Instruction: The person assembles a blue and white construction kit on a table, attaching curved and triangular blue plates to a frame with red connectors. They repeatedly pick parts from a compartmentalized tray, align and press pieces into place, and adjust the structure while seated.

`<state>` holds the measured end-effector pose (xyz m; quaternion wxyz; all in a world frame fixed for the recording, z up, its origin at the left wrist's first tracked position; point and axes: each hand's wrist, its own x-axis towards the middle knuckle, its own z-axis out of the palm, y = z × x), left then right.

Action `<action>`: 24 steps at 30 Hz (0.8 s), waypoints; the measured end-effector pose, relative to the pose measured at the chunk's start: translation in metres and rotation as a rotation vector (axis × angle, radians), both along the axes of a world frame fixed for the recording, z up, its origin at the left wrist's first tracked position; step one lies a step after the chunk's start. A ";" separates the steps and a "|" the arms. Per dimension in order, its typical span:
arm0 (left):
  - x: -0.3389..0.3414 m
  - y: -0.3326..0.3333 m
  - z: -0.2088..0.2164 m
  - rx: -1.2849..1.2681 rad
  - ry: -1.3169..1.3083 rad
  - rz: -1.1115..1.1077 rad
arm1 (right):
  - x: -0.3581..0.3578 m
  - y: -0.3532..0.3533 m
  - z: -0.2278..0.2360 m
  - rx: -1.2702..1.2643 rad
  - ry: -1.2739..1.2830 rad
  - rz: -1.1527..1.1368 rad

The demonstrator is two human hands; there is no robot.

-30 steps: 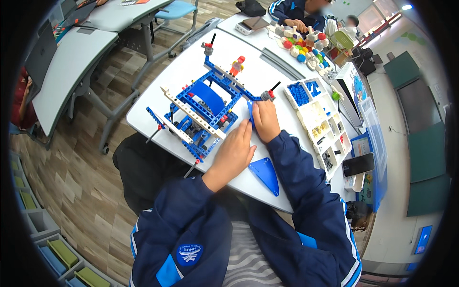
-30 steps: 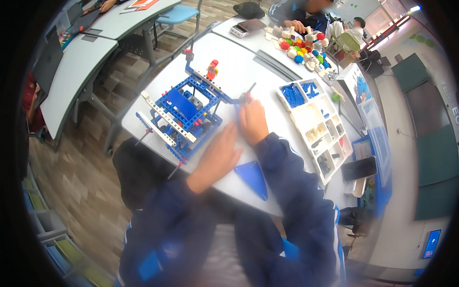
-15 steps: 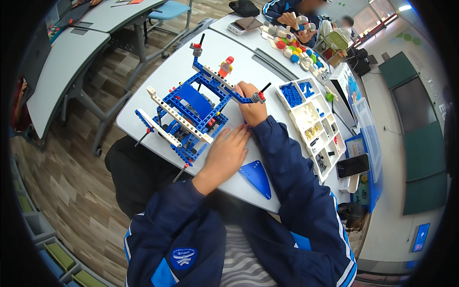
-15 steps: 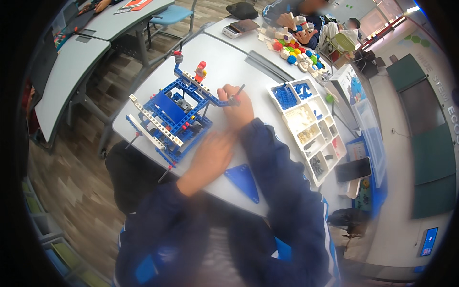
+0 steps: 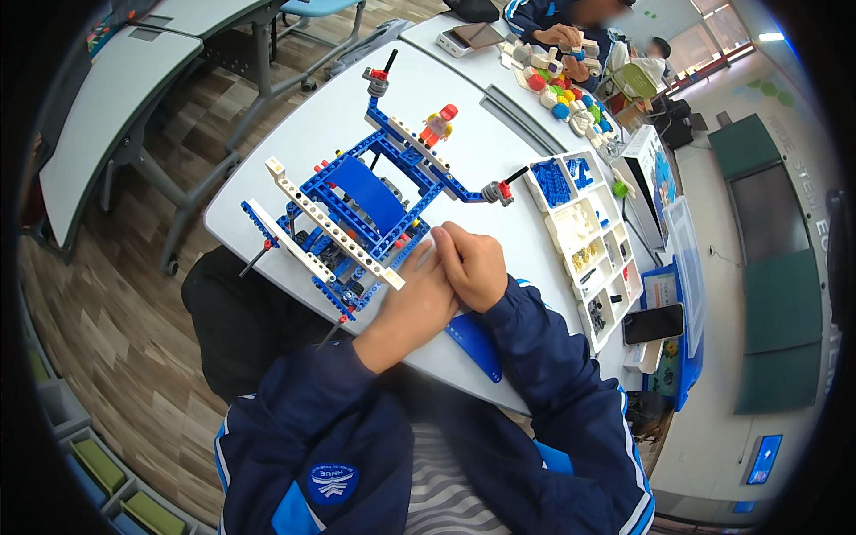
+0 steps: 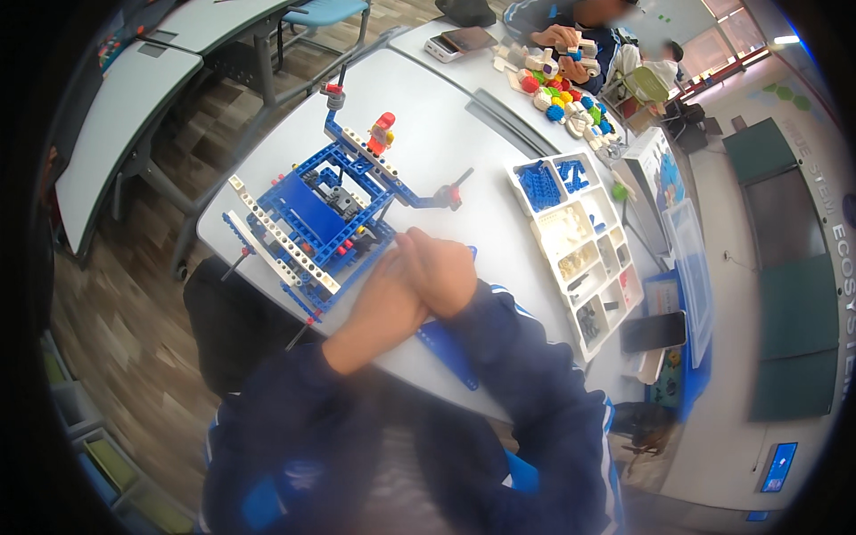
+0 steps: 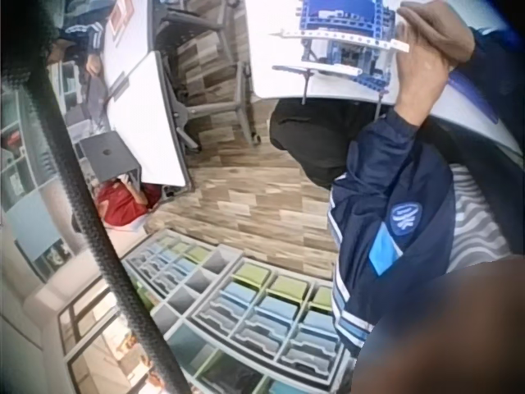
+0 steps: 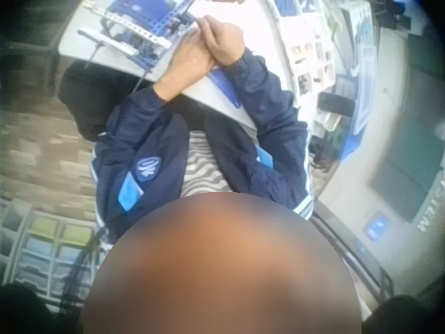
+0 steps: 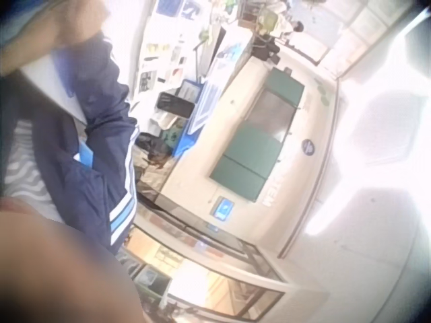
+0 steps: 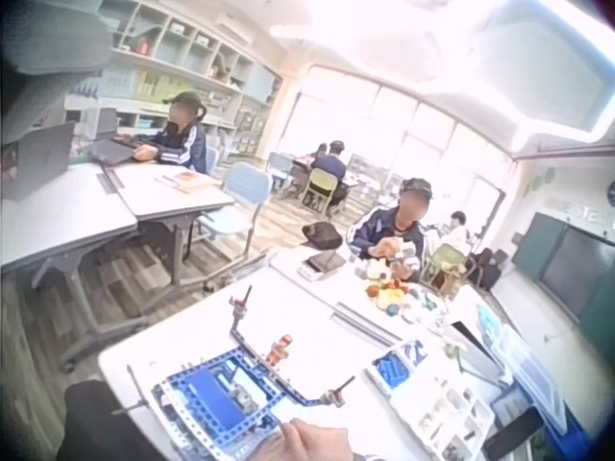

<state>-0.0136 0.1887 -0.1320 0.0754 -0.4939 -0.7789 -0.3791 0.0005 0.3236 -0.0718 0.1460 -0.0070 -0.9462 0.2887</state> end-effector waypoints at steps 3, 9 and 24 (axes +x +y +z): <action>-0.003 0.001 0.001 0.058 0.013 0.011 | -0.026 0.001 -0.005 -0.076 0.037 -0.002; -0.005 -0.003 0.009 -0.051 0.010 0.018 | -0.043 0.009 -0.021 -0.279 -0.030 -0.037; 0.004 0.004 0.002 -0.111 0.235 0.127 | -0.019 0.024 -0.026 -0.024 0.112 -0.066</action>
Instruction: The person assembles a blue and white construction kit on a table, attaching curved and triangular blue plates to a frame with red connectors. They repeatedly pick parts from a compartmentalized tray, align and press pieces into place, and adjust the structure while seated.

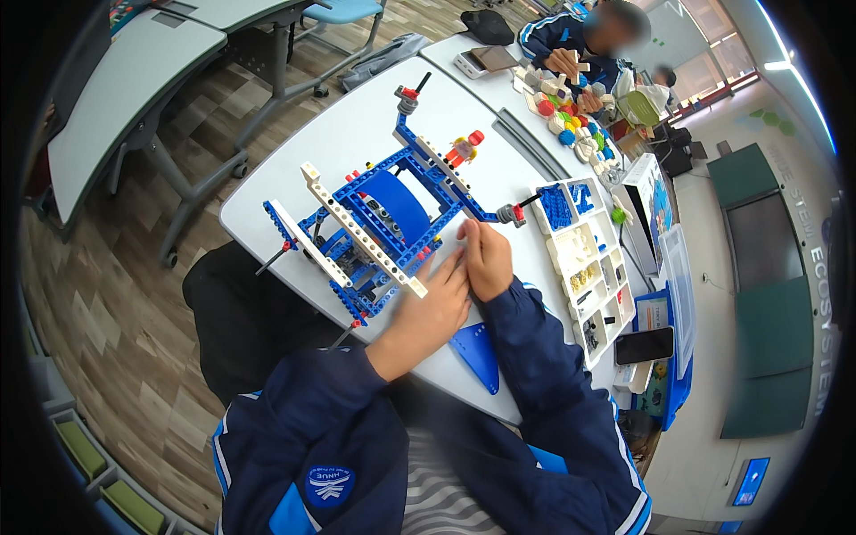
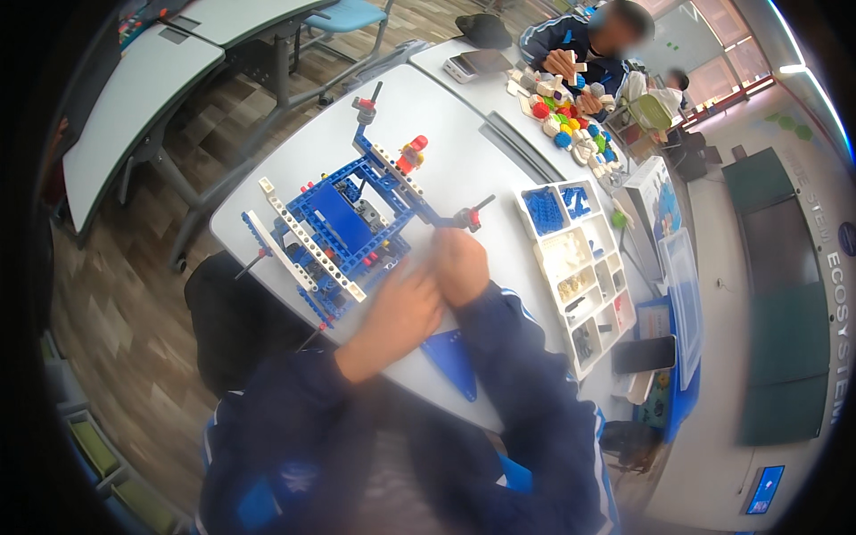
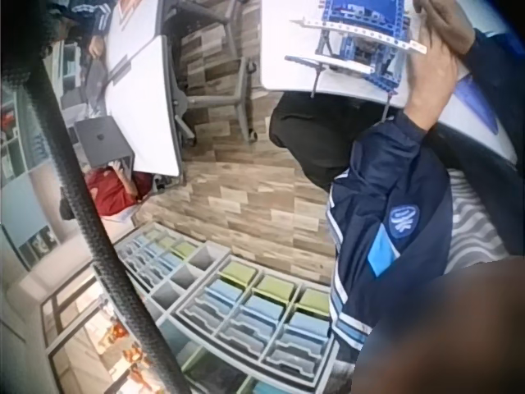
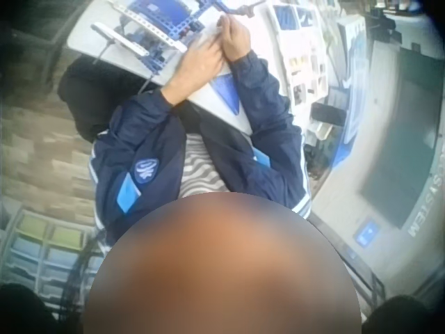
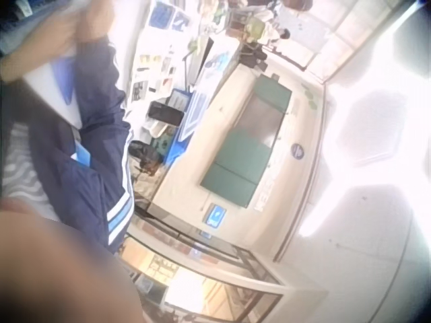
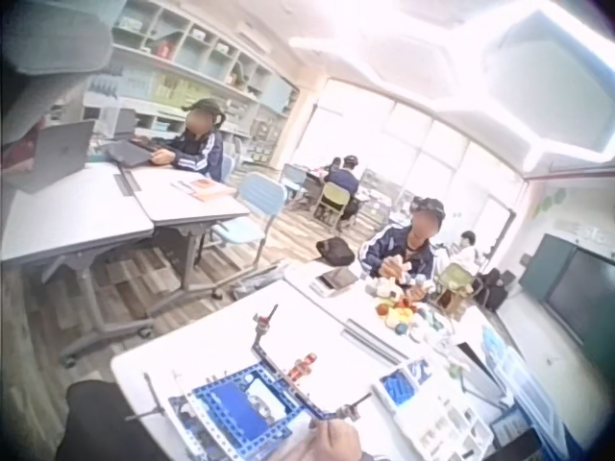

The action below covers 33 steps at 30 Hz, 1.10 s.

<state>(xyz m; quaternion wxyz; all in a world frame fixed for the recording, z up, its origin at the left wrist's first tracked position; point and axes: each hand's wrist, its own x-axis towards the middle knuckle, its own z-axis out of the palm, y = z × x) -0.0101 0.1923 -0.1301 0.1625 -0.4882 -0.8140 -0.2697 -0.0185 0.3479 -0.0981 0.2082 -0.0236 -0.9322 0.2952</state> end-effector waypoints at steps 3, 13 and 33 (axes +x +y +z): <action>0.002 0.003 -0.001 0.040 0.069 0.059 | 0.012 0.009 0.011 0.273 -0.139 -0.075; -0.002 -0.001 0.002 -0.004 -0.011 -0.033 | 0.001 0.013 0.006 0.225 0.009 0.156; -0.003 0.000 0.003 -0.075 0.001 -0.064 | 0.001 0.015 0.012 0.194 -0.012 0.199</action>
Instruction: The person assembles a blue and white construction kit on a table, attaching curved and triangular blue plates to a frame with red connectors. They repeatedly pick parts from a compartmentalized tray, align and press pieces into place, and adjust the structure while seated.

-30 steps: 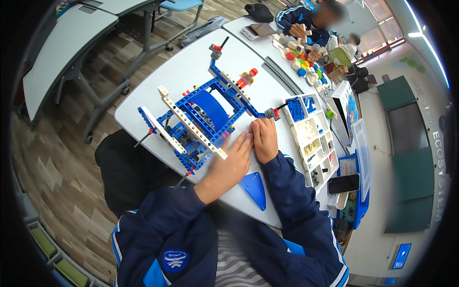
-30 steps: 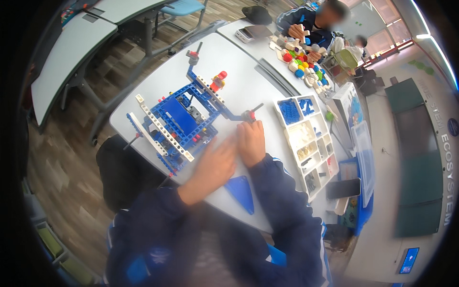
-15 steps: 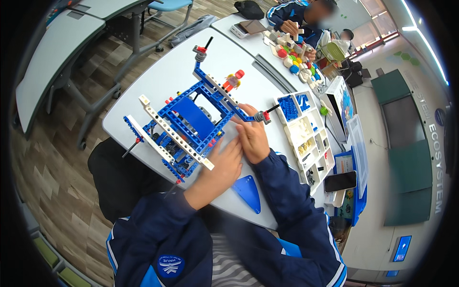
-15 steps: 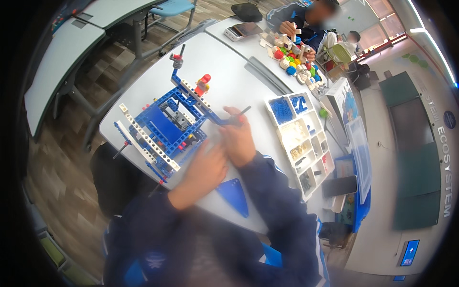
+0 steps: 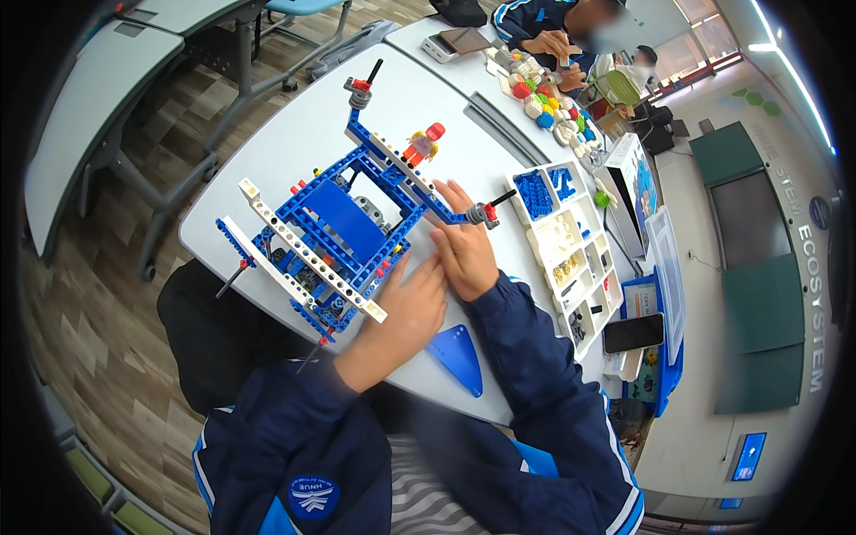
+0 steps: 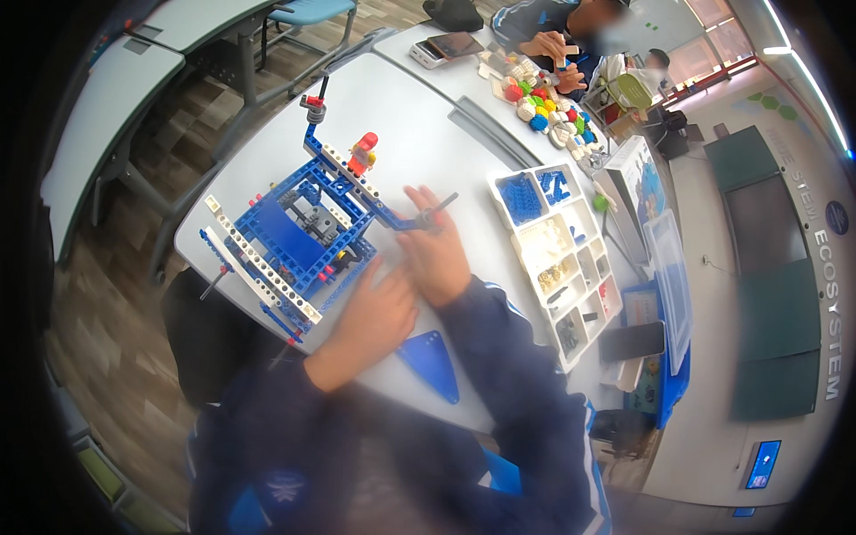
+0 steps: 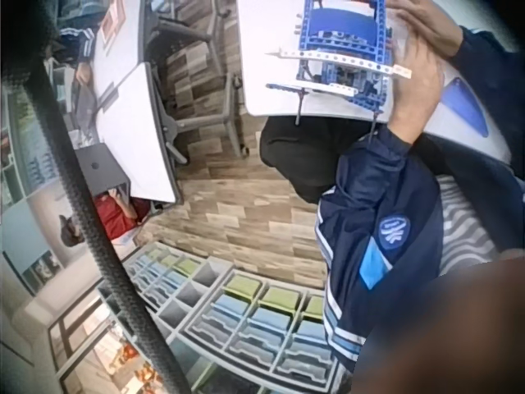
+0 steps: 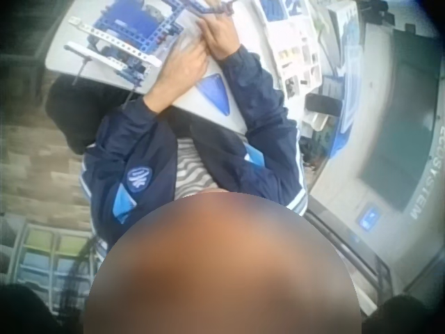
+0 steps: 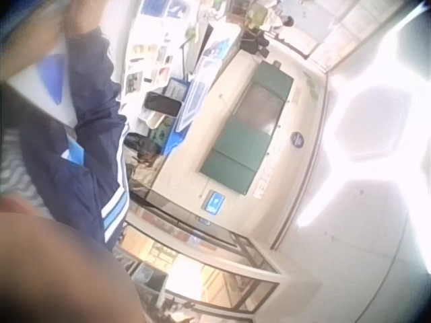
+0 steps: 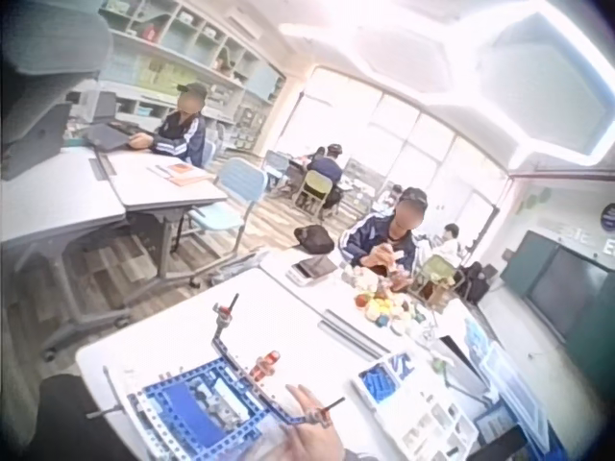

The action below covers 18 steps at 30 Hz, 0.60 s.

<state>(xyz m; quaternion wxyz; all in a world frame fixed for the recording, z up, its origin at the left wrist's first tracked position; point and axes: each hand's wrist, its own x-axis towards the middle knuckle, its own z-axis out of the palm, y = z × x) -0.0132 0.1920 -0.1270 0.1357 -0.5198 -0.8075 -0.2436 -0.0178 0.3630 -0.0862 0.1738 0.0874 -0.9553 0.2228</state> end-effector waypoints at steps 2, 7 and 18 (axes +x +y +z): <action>-0.001 0.001 -0.001 -0.039 -0.054 -0.034 | -0.012 -0.012 0.001 -0.063 0.000 0.084; 0.000 0.001 -0.001 -0.033 -0.065 -0.018 | -0.001 -0.004 0.005 0.080 -0.088 0.085; 0.001 0.000 -0.002 -0.067 -0.099 -0.041 | -0.005 -0.012 0.008 0.014 -0.028 0.110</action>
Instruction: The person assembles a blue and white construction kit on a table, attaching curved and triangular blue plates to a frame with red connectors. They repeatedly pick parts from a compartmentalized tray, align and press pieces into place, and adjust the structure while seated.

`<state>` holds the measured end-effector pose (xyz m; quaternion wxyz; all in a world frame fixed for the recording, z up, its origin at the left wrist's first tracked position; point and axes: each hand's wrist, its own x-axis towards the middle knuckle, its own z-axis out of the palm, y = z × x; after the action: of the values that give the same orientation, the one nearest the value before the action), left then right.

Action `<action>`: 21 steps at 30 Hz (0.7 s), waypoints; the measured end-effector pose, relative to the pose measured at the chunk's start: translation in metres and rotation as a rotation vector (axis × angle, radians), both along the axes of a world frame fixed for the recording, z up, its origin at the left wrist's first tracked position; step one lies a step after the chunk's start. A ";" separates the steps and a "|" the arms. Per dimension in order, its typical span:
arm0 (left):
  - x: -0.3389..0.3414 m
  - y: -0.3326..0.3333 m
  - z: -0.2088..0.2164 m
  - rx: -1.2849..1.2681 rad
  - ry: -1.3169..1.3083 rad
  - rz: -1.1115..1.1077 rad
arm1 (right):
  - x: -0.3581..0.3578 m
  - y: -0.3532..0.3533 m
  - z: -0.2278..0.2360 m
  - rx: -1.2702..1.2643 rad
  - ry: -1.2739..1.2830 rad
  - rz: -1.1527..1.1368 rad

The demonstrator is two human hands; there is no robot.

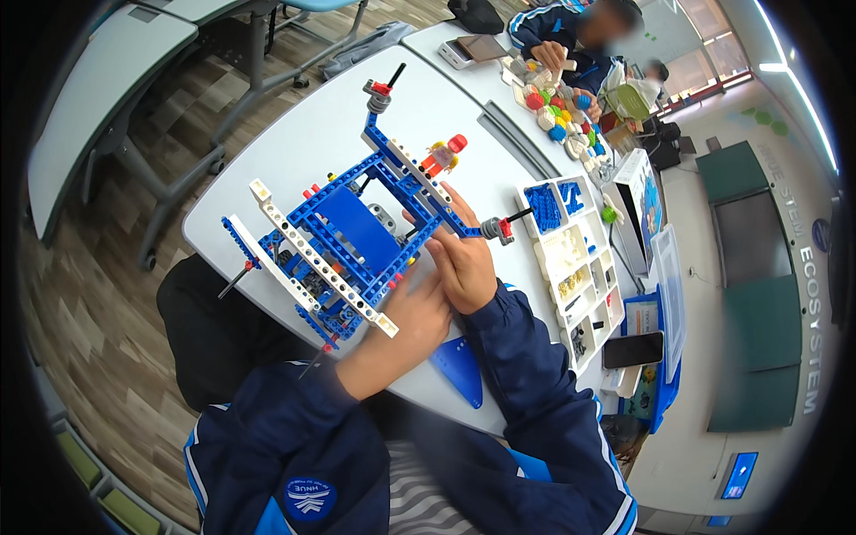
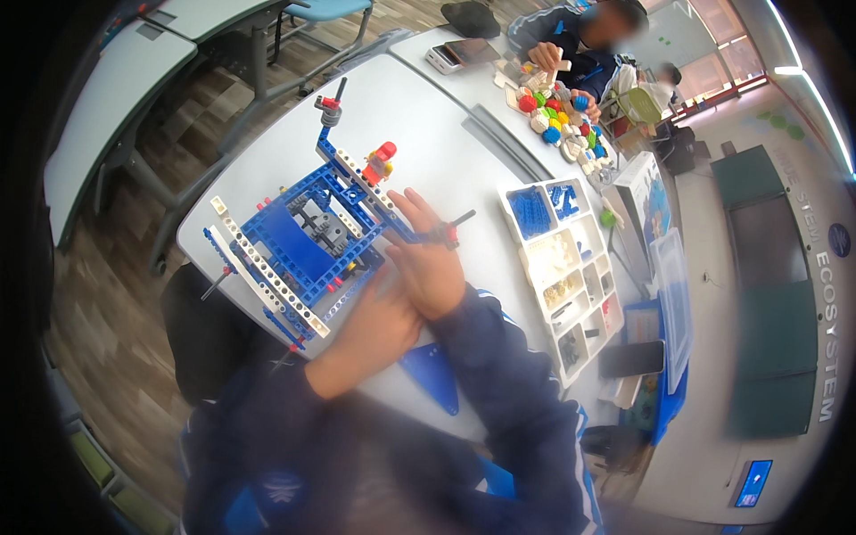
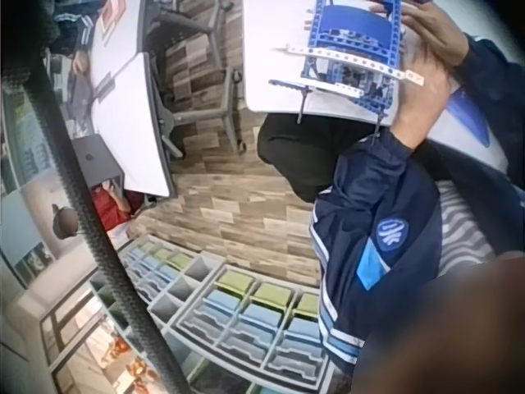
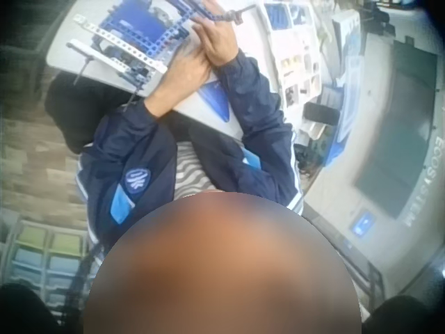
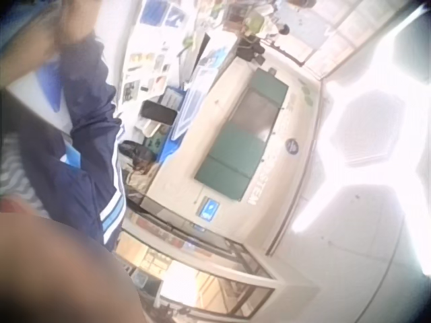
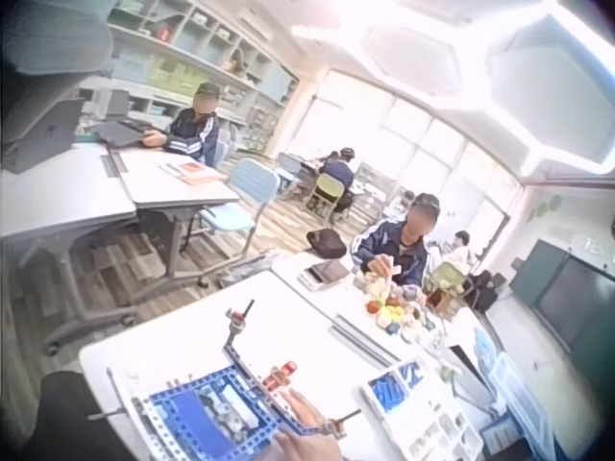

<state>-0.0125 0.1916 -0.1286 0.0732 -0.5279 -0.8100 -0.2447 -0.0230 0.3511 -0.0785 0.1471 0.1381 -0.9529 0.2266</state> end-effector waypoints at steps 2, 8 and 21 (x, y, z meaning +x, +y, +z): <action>0.000 0.001 -0.002 0.046 -0.045 0.007 | 0.001 0.003 0.001 -0.017 0.047 -0.022; 0.002 0.005 -0.007 0.178 0.046 0.051 | 0.023 0.020 0.005 -0.021 -0.124 -0.243; -0.002 0.003 0.001 0.181 0.183 0.069 | 0.018 0.025 -0.003 0.216 -0.036 -0.221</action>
<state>-0.0148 0.1947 -0.1271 0.2027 -0.5110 -0.7923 -0.2648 -0.0045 0.3756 -0.0817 0.1382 0.0435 -0.9836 0.1074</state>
